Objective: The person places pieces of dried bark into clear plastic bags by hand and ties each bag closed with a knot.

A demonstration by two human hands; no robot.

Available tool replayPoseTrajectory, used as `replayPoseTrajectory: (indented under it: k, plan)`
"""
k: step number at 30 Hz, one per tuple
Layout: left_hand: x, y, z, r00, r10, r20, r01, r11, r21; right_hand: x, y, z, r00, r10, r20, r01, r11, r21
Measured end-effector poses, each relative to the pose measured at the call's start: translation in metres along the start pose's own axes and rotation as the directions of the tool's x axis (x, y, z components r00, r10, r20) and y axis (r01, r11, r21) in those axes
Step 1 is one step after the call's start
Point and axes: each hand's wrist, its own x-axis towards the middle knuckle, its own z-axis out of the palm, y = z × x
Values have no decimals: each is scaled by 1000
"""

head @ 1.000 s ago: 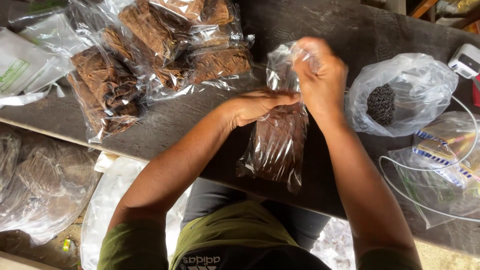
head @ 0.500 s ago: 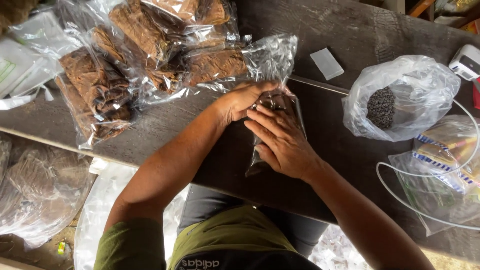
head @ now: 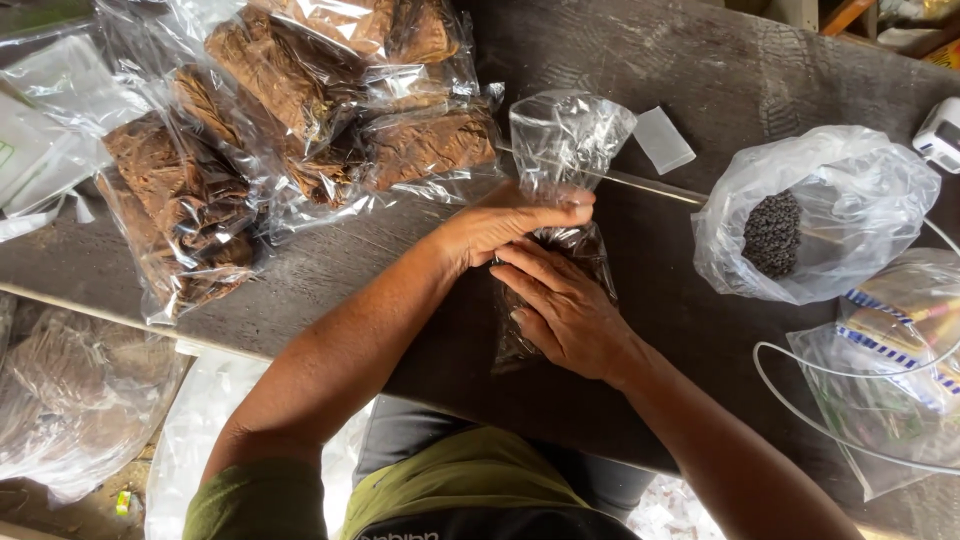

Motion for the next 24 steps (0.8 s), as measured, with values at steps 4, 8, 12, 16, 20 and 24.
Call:
replayPoseTrajectory:
  k: [4,8,12,16,20,24]
  plan:
    - [23,-19,-3,979,-180,-92,185,981,53,-1,0,2,1000,12,6,-13,998,60]
    - [50,-52,-11,962,-173,-212,181,983,17,1,-1,0,999,46,21,-47,996,79]
    - [72,-89,-22,938,-192,-290,122,963,-242,1,1,0,998,46,39,-48,997,68]
    - [42,-41,-6,927,-191,-321,180,982,-64,1,-4,-3,999,11,-37,-6,991,136]
    - [28,-37,-5,975,-130,-180,53,924,-379,4,-4,-24,928,88,-362,-4,975,224]
    - [1,-2,16,979,-16,-202,4,998,-62,3,14,-53,808,392,-439,-287,914,287]
